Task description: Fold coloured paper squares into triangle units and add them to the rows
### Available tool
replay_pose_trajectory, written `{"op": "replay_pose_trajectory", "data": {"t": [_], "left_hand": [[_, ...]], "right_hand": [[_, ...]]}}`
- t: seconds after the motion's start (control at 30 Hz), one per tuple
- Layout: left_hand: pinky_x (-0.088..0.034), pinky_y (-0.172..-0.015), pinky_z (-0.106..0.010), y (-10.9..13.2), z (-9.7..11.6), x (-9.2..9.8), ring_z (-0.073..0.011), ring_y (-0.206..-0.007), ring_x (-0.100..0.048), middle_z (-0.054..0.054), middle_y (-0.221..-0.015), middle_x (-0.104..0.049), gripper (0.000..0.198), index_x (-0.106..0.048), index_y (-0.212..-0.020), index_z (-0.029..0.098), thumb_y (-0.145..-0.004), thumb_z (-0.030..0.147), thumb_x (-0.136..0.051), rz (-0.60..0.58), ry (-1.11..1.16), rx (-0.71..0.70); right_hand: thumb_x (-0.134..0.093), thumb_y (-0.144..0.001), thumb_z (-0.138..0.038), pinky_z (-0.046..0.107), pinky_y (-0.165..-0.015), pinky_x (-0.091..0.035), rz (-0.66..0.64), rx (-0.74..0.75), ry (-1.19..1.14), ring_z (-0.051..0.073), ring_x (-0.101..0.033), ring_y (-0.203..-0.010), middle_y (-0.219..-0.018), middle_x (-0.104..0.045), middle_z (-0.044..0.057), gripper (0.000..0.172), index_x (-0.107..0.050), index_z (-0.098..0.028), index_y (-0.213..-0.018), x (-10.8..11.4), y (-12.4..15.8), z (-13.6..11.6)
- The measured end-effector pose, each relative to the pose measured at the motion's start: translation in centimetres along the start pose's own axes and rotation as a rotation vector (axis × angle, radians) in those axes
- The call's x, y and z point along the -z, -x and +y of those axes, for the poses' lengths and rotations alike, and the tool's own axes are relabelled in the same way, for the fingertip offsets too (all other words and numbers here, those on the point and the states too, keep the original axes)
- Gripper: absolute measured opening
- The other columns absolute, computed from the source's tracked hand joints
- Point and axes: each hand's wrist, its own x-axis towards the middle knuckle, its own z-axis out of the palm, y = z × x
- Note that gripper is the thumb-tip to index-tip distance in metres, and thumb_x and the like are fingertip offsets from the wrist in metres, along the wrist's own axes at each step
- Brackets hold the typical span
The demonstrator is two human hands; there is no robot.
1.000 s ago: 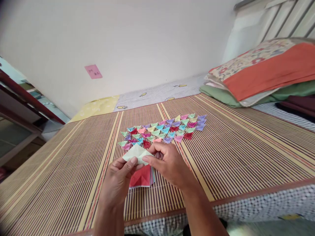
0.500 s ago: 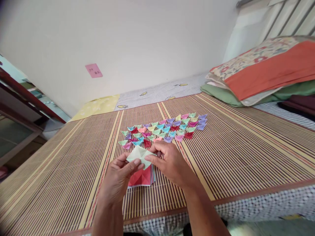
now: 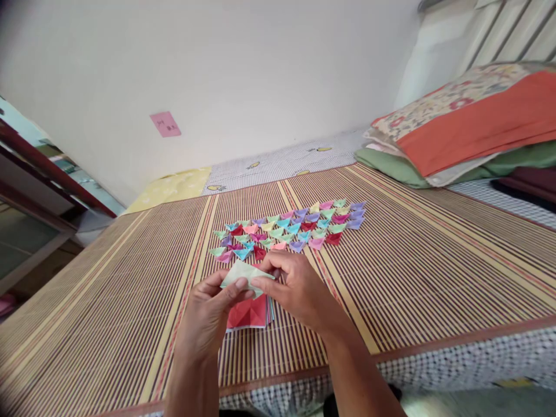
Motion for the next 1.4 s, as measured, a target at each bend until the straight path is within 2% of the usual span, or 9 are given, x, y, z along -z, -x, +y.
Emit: {"op": "replay_pose_trajectory", "data": {"t": [0.13, 0.3, 0.57, 0.7, 0.77, 0.93, 1.07, 1.23, 1.4], "left_hand": [[-0.062, -0.067, -0.021, 0.1, 0.0, 0.0, -0.0121, -0.065, -0.072, -0.002, -0.072, -0.077, 0.023, -0.082, -0.077, 0.015, -0.067, 0.031, -0.096, -0.062, -0.040, 0.001], [-0.063, -0.071, -0.028, 0.3, -0.1, 0.1, -0.0157, -0.067, -0.072, -0.004, -0.076, -0.078, 0.023, -0.082, -0.082, 0.016, -0.072, 0.034, -0.092, -0.135, -0.103, 0.005], [-0.056, -0.065, -0.024, 0.4, -0.2, -0.4, -0.0131, -0.062, -0.064, 0.000, -0.067, -0.071, 0.020, -0.080, -0.073, 0.017, -0.069, 0.031, -0.093, -0.082, -0.192, -0.066], [-0.052, -0.060, -0.022, 0.4, 0.0, -0.4, -0.0122, -0.060, -0.061, 0.000, -0.065, -0.069, 0.022, -0.079, -0.072, 0.017, -0.067, 0.033, -0.094, -0.100, -0.200, -0.070], [-0.051, -0.061, -0.022, 0.4, 0.0, -0.3, -0.0124, -0.061, -0.061, 0.000, -0.065, -0.069, 0.021, -0.079, -0.073, 0.017, -0.071, 0.033, -0.092, -0.119, -0.204, -0.068], [-0.051, -0.065, -0.024, 0.7, 0.1, -0.1, -0.0136, -0.066, -0.062, -0.001, -0.070, -0.069, 0.018, -0.080, -0.077, 0.017, -0.076, 0.033, -0.089, -0.170, -0.204, -0.043], [-0.050, -0.065, -0.024, 0.6, 0.0, -0.2, -0.0135, -0.065, -0.060, -0.001, -0.069, -0.069, 0.018, -0.079, -0.076, 0.017, -0.076, 0.033, -0.089, -0.197, -0.190, -0.050], [-0.047, -0.061, -0.021, 0.5, 0.1, -0.4, -0.0121, -0.064, -0.057, 0.001, -0.068, -0.067, 0.015, -0.078, -0.073, 0.019, -0.072, 0.026, -0.091, -0.141, -0.204, -0.097], [-0.051, -0.063, -0.023, 0.7, 0.5, -0.6, -0.0143, -0.067, -0.062, -0.002, -0.073, -0.071, 0.013, -0.079, -0.071, 0.020, -0.075, 0.026, -0.089, -0.073, -0.232, -0.215]], "right_hand": [[-0.071, -0.093, -0.030, 0.027, -0.061, -0.040, 0.004, -0.026, -0.070, 0.014, -0.054, -0.066, -0.072, -0.065, -0.001, 0.016, -0.074, -0.020, -0.081, -0.1, 0.0, -0.2], [-0.069, -0.094, -0.029, 0.027, -0.057, -0.037, 0.048, -0.037, -0.131, 0.013, -0.048, -0.061, -0.066, -0.059, -0.003, 0.021, -0.070, -0.020, -0.075, -0.6, 0.0, -0.2], [-0.071, -0.088, -0.024, 0.028, -0.059, -0.038, 0.127, -0.044, -0.112, 0.013, -0.045, -0.061, -0.063, -0.054, -0.004, 0.024, -0.061, -0.021, -0.067, -1.1, 0.0, -0.7], [-0.074, -0.088, -0.029, 0.028, -0.062, -0.041, 0.048, -0.070, -0.188, 0.014, -0.051, -0.066, -0.069, -0.061, -0.003, 0.011, -0.073, -0.021, -0.081, -0.6, 0.1, -0.3], [-0.074, -0.091, -0.032, 0.028, -0.062, -0.042, 0.010, -0.091, -0.242, 0.015, -0.054, -0.069, -0.075, -0.064, -0.001, 0.012, -0.076, -0.021, -0.089, -0.2, 0.2, 0.0], [-0.073, -0.092, -0.034, 0.026, -0.056, -0.039, -0.003, -0.118, -0.275, 0.012, -0.049, -0.060, -0.068, -0.060, -0.002, 0.021, -0.072, -0.019, -0.078, 0.2, 0.3, 0.6], [-0.075, -0.090, -0.035, 0.026, -0.055, -0.039, -0.004, -0.117, -0.264, 0.013, -0.048, -0.061, -0.067, -0.059, -0.002, 0.021, -0.070, -0.019, -0.077, 0.3, 0.4, 0.5], [-0.072, -0.093, -0.031, 0.028, -0.060, -0.040, -0.014, -0.049, -0.142, 0.013, -0.050, -0.063, -0.069, -0.063, -0.002, 0.018, -0.072, -0.021, -0.078, 0.4, 0.4, -0.4], [-0.068, -0.095, -0.026, 0.029, -0.066, -0.043, 0.033, -0.044, -0.085, 0.015, -0.057, -0.069, -0.073, -0.066, -0.001, 0.017, -0.070, -0.020, -0.080, -0.1, 0.4, -1.2]]}}
